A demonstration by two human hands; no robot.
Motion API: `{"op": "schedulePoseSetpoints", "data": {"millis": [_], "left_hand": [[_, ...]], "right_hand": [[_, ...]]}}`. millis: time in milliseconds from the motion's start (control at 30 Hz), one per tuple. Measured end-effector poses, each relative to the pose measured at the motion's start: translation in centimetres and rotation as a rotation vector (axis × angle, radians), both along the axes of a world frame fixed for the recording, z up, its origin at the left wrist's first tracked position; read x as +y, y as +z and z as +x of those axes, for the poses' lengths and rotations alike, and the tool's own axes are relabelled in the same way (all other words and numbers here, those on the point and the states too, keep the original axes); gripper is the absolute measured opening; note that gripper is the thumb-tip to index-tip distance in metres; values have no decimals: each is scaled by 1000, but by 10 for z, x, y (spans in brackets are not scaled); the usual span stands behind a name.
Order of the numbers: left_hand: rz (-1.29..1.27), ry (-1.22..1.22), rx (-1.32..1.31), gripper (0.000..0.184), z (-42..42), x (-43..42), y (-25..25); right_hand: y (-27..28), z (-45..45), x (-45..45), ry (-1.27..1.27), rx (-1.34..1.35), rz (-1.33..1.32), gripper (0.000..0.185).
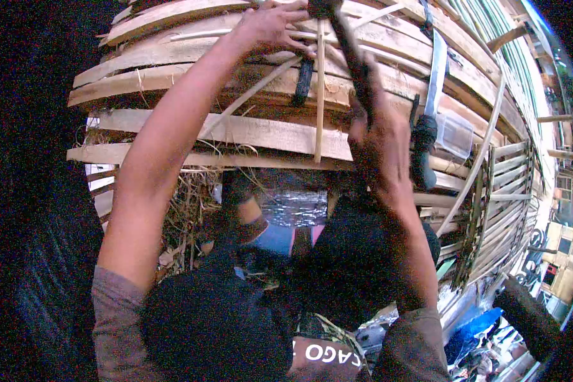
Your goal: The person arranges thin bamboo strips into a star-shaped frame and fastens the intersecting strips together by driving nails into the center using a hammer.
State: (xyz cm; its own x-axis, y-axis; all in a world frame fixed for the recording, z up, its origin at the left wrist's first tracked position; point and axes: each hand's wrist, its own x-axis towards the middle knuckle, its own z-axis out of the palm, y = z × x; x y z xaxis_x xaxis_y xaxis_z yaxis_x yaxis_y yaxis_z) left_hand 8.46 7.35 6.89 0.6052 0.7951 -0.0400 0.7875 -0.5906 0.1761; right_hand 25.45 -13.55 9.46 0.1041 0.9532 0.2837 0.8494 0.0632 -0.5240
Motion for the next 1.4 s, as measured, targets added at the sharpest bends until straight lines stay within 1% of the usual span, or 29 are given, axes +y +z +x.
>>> {"op": "schedulePoseSetpoints", "data": {"millis": [67, 100, 133, 167, 200, 267, 300, 367, 467, 500, 533, 567, 633, 667, 700, 767, 800, 833, 900, 933, 1000, 1100, 1167, 1233, 1333, 1367, 1400], "left_hand": [[17, -32, -124, 92, -2, 1, -6], [14, -35, -118, 92, -2, -1, -5], [18, -17, -107, 92, -2, -3, -3], [24, 2, -97, 91, -2, -5, 1], [20, 18, -79, 91, -1, -8, 4], [48, -2, -82, 91, -1, -2, -4], [68, -27, -80, 91, -2, -1, -5], [78, -29, -89, 91, -7, 1, -1], [89, -51, -97, 90, -2, 0, -7], [115, -44, -93, 89, -3, 0, -9], [120, -43, -103, 90, -3, 0, -10], [119, -42, -104, 90, -3, 0, -10], [113, -31, -77, 88, -1, -2, -7], [117, -29, -77, 88, -1, -1, -8], [98, -50, -59, 87, -1, -2, -10], [84, -53, -41, 86, -5, -1, -11], [88, -54, -53, 85, -5, -5, -9], [109, -47, -66, 84, -5, -4, -5], [89, -25, -121, 84, -7, -10, -1], [87, -29, -131, 84, -8, -11, 2], [82, -41, -140, 85, -6, -11, 1], [93, -23, -76, 86, -2, -3, -7], [125, -49, -112, 87, -4, 1, -12], [129, -48, -110, 87, -4, 2, -14], [116, -39, -115, 85, -6, -7, -3], [97, -38, -119, 84, -6, -11, 3], [98, -38, -114, 84, -5, -9, 1]], "right_hand": [[19, -7, 3, 75, 84, 194, 49], [29, -11, 6, 127, 123, 306, 47], [41, -19, 5, 88, 147, 288, 48], [33, -16, 5, 91, 148, 291, 48], [11, -7, 3, 32, 81, 187, 49], [-40, 22, 5, 67, -123, 65, 52], [-43, 19, 7, -53, -95, -2, 53], [5, 5, 13, -210, 28, -260, 52], [19, 7, 12, -88, 100, 71, 52], [28, 3, 11, -58, 183, 118, 52], [17, 11, 16, -33, 57, 251, 52], [1, 11, 18, -32, 57, 250, 52], [-34, 13, 15, 107, -22, 281, 53], [-51, 17, 10, 10, -52, 2, 55], [-49, 15, 15, 43, -45, 105, 54], [-11, 2, 20, -24, 16, -155, 52], [13, -10, 17, -143, 65, -344, 54], [10, -7, 15, -146, 63, -336, 54], [-2, 0, 7, -63, 75, 16, 53], [-4, 0, 4, -60, 91, 43, 53], [-20, 1, -3, -81, 124, 20, 53], [-33, 5, -8, -117, 159, -21, 52], [-39, 3, -8, -146, 162, -63, 52], [-41, 7, -7, -146, 127, -55, 52], [-41, 4, -6, -108, 158, 119, 56], [-42, 4, -7, -110, 159, 120, 56], [-42, 4, -10, -123, 259, 38, 56]]}}
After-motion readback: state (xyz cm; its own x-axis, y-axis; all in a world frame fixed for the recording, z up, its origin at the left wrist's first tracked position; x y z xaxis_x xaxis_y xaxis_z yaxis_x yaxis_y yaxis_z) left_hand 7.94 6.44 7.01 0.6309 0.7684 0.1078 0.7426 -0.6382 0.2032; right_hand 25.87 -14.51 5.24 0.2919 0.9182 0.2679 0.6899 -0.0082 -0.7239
